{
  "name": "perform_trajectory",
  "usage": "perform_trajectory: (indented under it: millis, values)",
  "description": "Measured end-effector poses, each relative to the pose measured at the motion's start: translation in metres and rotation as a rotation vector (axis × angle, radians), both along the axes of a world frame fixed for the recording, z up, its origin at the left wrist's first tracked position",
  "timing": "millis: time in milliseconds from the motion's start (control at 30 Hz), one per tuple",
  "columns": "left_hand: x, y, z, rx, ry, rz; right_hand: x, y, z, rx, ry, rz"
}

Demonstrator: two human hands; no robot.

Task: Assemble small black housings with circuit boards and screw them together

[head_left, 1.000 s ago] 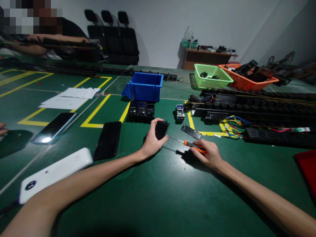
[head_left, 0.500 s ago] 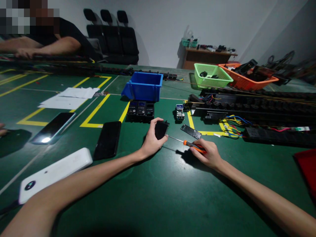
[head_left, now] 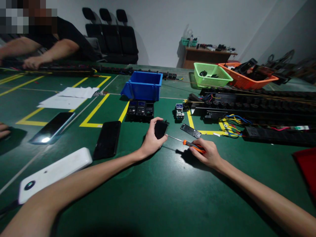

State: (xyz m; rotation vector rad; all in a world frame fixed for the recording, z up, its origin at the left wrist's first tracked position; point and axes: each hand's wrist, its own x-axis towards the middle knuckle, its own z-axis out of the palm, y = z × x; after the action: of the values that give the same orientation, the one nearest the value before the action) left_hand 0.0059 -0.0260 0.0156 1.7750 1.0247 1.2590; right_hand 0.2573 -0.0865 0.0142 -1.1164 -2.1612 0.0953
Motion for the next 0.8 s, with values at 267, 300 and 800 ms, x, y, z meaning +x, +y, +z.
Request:
perform_trajectory:
  millis: [267,300,800]
  values:
    - [-0.0001,-0.0002,-0.0002,0.000,0.004,0.006,0.0002,0.0006,-0.0010,-0.006,0.009,0.017]
    - [-0.0001,-0.0002,-0.0003,0.002,0.006,0.008,0.0003,0.0008,-0.0011,-0.006,0.008,0.019]
    - [-0.0001,-0.0002,-0.0001,0.009,0.017,0.014,0.0021,0.0010,-0.0029,-0.021,0.011,0.014]
